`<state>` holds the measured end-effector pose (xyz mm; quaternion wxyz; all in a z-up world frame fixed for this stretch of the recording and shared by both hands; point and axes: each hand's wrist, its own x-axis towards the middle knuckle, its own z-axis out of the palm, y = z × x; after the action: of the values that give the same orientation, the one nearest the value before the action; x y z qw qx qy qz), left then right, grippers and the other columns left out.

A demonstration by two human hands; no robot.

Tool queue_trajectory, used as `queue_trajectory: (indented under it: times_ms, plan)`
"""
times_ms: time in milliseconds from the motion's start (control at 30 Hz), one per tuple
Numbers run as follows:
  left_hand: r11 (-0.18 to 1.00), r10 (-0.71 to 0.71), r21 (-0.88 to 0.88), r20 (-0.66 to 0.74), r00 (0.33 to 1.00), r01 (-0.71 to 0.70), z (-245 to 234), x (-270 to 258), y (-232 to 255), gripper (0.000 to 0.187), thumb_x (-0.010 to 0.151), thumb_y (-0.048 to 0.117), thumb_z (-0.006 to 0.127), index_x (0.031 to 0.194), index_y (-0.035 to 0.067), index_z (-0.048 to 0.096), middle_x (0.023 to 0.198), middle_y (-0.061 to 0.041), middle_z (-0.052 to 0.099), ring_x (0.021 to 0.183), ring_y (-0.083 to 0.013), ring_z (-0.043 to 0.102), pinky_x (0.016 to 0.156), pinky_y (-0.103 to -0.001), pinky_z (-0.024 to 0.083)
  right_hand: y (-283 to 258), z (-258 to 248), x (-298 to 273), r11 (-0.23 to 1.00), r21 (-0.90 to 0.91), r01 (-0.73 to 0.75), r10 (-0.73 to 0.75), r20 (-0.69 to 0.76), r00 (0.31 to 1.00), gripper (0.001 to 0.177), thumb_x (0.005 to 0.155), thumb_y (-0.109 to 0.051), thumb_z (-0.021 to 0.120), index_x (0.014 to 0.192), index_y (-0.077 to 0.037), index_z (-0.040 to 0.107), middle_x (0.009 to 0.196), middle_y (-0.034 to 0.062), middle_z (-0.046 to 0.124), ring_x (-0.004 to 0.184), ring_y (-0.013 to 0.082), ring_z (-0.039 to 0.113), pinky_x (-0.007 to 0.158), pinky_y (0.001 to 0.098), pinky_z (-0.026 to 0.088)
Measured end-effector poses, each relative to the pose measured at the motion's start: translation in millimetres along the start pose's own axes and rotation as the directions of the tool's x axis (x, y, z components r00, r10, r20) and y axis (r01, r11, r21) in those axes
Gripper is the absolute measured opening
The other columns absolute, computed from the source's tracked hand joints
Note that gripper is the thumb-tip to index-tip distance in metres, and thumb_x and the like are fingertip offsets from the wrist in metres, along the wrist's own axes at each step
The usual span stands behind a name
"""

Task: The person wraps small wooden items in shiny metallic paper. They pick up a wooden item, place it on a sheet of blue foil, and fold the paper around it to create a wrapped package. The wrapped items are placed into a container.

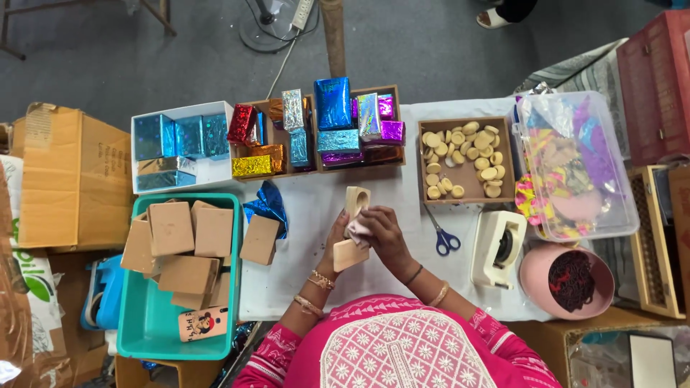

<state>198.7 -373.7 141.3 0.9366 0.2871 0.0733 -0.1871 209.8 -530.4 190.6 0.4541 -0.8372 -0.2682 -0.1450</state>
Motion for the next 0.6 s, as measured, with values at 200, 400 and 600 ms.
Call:
queue_trajectory:
  times_ms: [200,400,600]
  plan:
    - [0.998,0.043,0.044,-0.038,0.998,-0.041,-10,1,-8,0.052,0.108,0.040,0.049,0.150,0.011,0.044,0.111,-0.008,0.063,0.083,-0.0157,0.065,0.060,-0.030,0.057,10,-3,0,0.993,-0.090,0.080,-0.066,0.141,0.988,0.030,0.077,-0.012,0.078,0.106,-0.009,0.071,0.111,0.0083,0.062,0.107,0.0324,0.056,0.090,0.0418,0.054]
    - [0.981,0.001,0.192,-0.144,0.990,0.027,-4,2,10,0.055,0.102,0.039,0.048,0.151,0.015,0.042,0.115,-0.007,0.067,0.087,-0.0173,0.071,0.072,-0.033,0.062,42,-4,-5,0.671,0.421,-0.611,0.480,0.381,0.790,0.022,0.087,-0.005,0.069,0.109,-0.003,0.070,0.103,0.0103,0.061,0.084,0.0194,0.068,0.069,0.0330,0.061]
    - [0.978,-0.088,0.182,-0.072,0.994,0.100,-42,20,-16,0.054,0.107,0.041,0.048,0.150,0.010,0.042,0.100,-0.013,0.066,0.074,-0.0211,0.070,0.061,-0.036,0.061,28,-5,22,0.952,0.085,-0.293,0.297,-0.042,0.954,0.036,0.081,-0.001,0.070,0.117,0.001,0.066,0.105,0.0139,0.060,0.090,0.0317,0.066,0.072,0.0381,0.056]
